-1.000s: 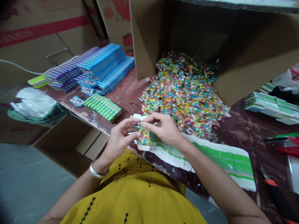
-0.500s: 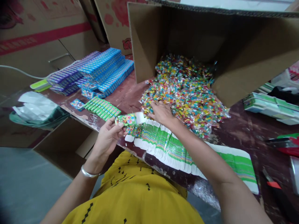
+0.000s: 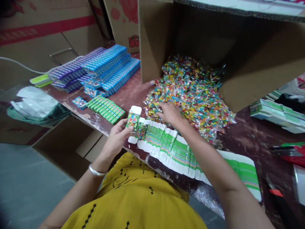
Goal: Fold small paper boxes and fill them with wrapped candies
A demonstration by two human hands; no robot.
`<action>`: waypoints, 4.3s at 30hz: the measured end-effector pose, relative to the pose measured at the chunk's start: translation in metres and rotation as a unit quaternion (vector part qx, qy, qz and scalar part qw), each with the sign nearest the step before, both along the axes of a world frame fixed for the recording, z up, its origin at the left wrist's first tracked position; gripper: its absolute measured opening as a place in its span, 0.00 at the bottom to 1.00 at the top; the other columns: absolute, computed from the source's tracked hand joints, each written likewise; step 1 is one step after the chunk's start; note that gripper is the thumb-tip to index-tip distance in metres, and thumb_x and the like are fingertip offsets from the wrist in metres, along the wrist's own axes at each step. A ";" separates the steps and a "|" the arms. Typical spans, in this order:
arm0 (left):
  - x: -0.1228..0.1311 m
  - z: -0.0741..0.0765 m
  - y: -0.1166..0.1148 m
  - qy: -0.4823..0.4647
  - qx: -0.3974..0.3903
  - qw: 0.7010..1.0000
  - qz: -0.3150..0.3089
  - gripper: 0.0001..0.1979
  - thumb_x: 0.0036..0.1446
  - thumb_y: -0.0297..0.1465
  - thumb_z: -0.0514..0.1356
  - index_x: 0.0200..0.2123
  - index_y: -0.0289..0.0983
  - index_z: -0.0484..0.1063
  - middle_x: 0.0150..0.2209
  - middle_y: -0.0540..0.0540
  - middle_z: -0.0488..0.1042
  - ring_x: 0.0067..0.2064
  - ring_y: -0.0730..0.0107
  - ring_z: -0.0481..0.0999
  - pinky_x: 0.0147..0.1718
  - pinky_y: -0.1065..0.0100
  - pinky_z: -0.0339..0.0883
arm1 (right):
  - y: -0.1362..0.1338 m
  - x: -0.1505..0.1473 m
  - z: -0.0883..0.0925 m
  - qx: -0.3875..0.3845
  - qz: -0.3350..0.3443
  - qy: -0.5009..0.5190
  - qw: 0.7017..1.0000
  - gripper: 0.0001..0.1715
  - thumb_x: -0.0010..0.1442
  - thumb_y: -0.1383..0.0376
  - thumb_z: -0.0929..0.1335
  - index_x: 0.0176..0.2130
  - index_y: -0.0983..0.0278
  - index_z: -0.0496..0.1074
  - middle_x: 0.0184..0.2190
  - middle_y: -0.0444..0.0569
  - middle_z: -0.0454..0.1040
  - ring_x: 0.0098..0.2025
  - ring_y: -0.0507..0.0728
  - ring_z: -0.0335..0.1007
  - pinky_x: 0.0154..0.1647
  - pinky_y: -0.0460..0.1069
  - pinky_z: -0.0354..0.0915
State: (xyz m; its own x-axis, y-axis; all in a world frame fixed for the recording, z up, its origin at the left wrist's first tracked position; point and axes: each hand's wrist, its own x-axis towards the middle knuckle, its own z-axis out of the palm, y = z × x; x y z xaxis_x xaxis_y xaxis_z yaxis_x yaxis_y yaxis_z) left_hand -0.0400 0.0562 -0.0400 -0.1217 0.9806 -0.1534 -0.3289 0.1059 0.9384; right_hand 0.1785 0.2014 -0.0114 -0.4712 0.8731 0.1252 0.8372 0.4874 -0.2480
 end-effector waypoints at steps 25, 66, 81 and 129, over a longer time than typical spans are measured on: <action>0.004 0.010 0.001 0.309 0.116 0.941 -0.072 0.16 0.60 0.31 0.62 0.52 0.41 0.76 0.50 0.46 0.80 0.51 0.59 0.78 0.53 0.60 0.69 | -0.039 -0.002 0.074 -0.052 0.183 0.048 0.981 0.07 0.63 0.64 0.69 0.32 0.58 0.75 0.27 0.43 0.76 0.29 0.54 0.68 0.32 0.51 0.60; 0.028 0.026 -0.017 0.104 0.103 0.988 -0.048 0.24 0.55 0.28 0.68 0.53 0.42 0.63 0.45 0.48 0.69 0.41 0.71 0.77 0.40 0.68 0.74 | -0.076 -0.019 0.041 -0.295 0.020 0.433 0.851 0.18 0.51 0.54 0.77 0.27 0.64 0.75 0.26 0.45 0.75 0.30 0.53 0.69 0.34 0.50 0.64; 0.024 0.019 -0.005 -0.006 0.092 0.996 -0.014 0.23 0.52 0.32 0.71 0.49 0.40 0.66 0.43 0.48 0.74 0.38 0.72 0.77 0.37 0.71 0.72 | -0.098 -0.013 0.036 -0.145 0.171 0.230 0.947 0.44 0.53 0.56 0.77 0.64 0.57 0.63 0.64 0.54 0.66 0.64 0.64 0.64 0.61 0.61 0.66; -0.017 0.034 -0.025 0.162 0.056 0.967 -0.187 0.18 0.58 0.46 0.65 0.40 0.37 0.70 0.37 0.44 0.76 0.39 0.63 0.77 0.42 0.60 0.72 | -0.070 -0.021 0.056 -0.363 0.129 0.378 0.842 0.15 0.61 0.53 0.72 0.33 0.62 0.73 0.23 0.44 0.76 0.26 0.51 0.73 0.29 0.48 0.68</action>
